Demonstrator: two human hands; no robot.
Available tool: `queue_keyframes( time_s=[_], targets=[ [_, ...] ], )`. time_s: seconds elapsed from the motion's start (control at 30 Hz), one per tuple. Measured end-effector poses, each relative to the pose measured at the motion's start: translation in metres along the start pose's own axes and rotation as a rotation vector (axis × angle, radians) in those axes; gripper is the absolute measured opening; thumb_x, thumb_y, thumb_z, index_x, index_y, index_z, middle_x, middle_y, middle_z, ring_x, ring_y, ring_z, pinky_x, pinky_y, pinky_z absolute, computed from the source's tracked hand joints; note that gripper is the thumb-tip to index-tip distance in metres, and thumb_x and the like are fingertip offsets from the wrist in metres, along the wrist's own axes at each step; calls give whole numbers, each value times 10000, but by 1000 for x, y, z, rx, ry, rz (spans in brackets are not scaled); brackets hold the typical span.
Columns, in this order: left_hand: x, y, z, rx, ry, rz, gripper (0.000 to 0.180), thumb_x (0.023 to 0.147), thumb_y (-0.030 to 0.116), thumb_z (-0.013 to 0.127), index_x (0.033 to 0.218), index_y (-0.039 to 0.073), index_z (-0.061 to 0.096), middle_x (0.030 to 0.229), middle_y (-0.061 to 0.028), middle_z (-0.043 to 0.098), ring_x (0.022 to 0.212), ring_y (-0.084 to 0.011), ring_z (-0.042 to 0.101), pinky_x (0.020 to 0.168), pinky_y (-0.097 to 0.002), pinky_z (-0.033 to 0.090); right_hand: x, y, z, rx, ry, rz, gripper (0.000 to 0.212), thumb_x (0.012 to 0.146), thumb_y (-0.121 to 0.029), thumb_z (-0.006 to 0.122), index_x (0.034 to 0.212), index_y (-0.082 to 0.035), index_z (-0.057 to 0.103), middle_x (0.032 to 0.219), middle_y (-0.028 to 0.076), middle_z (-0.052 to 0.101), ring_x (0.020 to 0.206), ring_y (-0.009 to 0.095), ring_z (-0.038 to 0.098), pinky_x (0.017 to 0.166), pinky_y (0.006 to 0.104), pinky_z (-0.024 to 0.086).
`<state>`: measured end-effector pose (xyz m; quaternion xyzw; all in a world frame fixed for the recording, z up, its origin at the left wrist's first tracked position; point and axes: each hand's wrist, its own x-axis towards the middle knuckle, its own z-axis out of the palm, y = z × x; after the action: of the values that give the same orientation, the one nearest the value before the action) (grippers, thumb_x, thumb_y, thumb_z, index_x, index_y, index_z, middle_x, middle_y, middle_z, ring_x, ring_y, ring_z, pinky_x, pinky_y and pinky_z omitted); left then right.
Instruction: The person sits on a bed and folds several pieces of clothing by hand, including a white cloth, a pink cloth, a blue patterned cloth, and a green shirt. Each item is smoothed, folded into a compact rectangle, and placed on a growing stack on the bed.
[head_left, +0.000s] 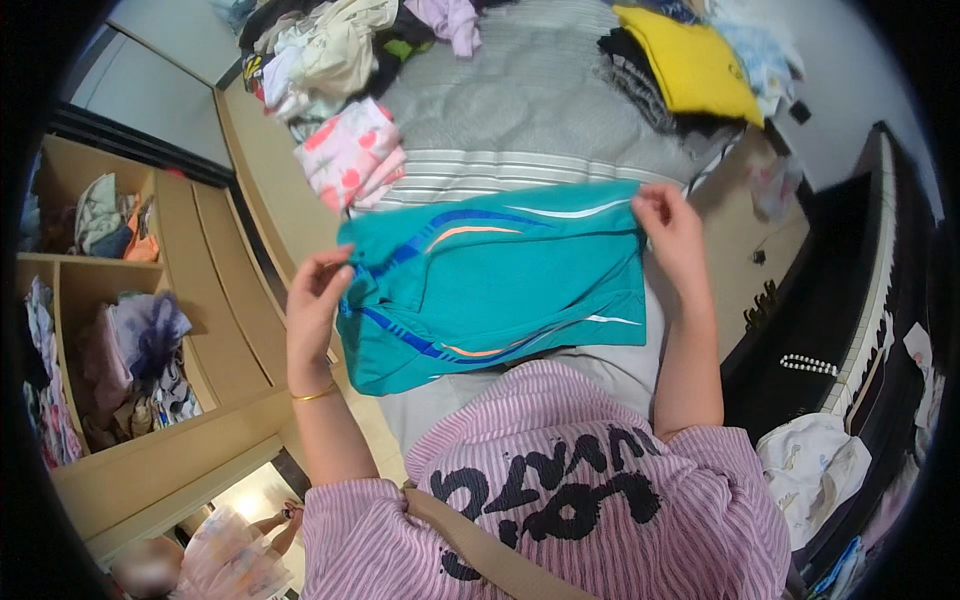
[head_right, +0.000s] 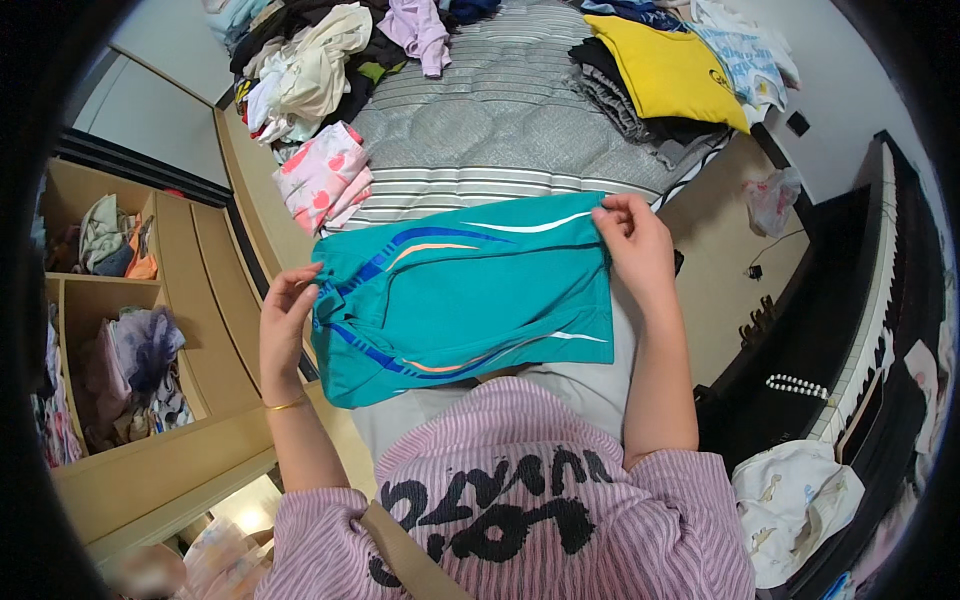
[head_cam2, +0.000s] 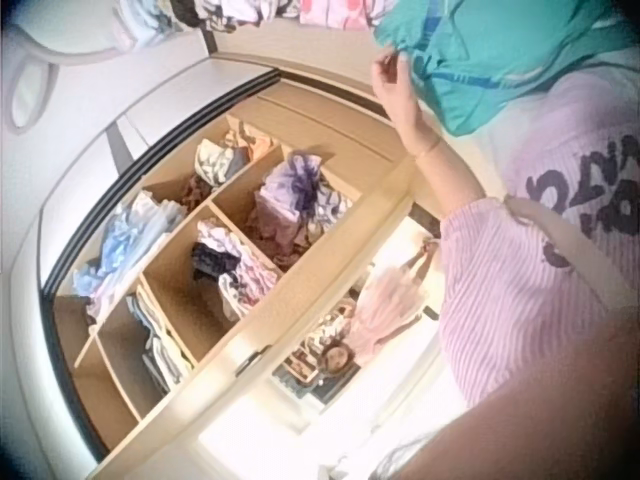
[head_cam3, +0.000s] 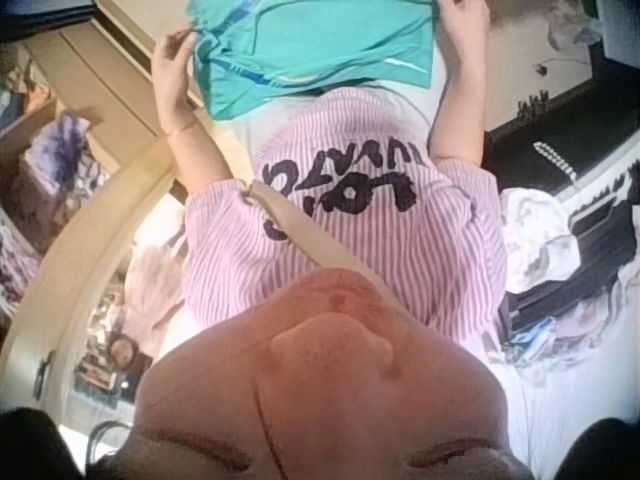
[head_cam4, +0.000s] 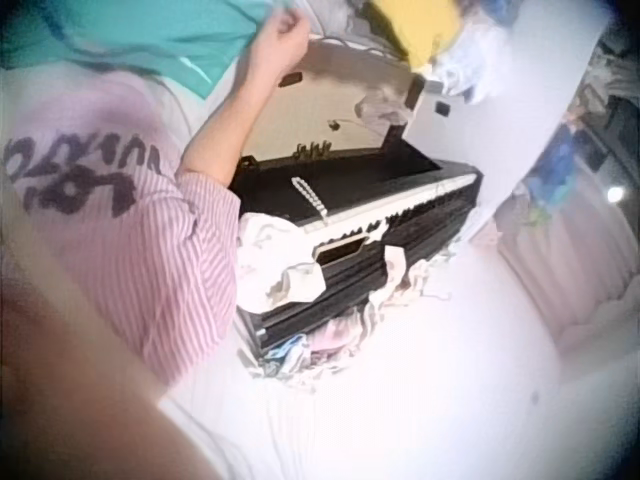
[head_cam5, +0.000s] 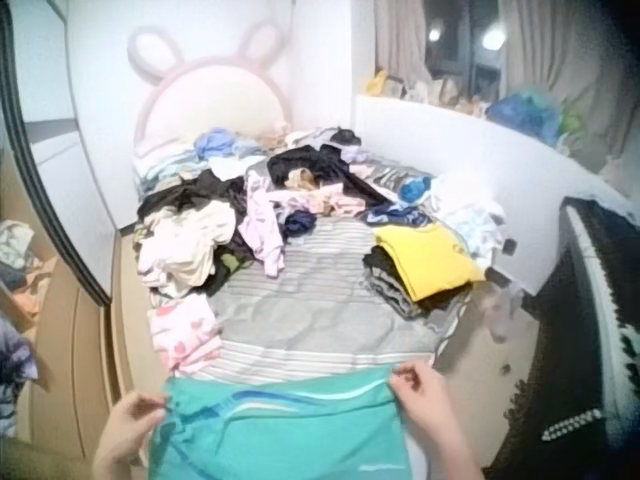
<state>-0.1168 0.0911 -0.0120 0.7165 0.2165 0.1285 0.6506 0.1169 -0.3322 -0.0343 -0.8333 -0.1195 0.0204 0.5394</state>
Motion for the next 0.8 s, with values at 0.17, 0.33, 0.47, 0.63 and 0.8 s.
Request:
queue_keyframes(
  time_s=[0.17,0.33,0.47,0.63,0.8],
  targets=[
    [7,-8,-3,30,-14,35,244,939,-45,686,1174,21,687,1237,-59,702,1173,-140,627,1025,-291,481,-6,-15,7,130,-34,32,282,919,-26,742,1194,-24,679,891,-50,545,749,49,480,698,197,443],
    [-8,-30,-15,59,202,-13,251,971,34,702,1218,25,660,1244,-59,677,1178,-157,609,1059,-306,464,-14,16,-1,-80,14,-77,249,924,-109,766,1138,-18,678,879,-10,565,732,80,480,675,240,439],
    [-9,-63,-36,32,387,-183,306,1034,260,690,1270,69,647,1228,-44,671,1155,-137,602,963,-272,464,-34,31,-1,-391,169,21,297,955,-307,749,997,-21,682,908,64,593,776,201,549,732,342,470],
    [-17,-72,-18,546,464,-9,501,998,371,715,1336,15,617,1338,-140,645,1266,-279,559,1074,-410,422,-57,22,16,-788,286,-188,439,984,-463,673,944,-27,704,1090,126,606,1057,350,555,919,490,432],
    [10,28,91,735,171,562,380,927,221,757,1245,32,671,1274,-167,666,1223,-362,603,1067,-431,455,-68,19,11,-572,175,-68,417,956,-450,711,920,-35,729,1320,129,576,1280,358,443,1076,513,314]
  ],
)
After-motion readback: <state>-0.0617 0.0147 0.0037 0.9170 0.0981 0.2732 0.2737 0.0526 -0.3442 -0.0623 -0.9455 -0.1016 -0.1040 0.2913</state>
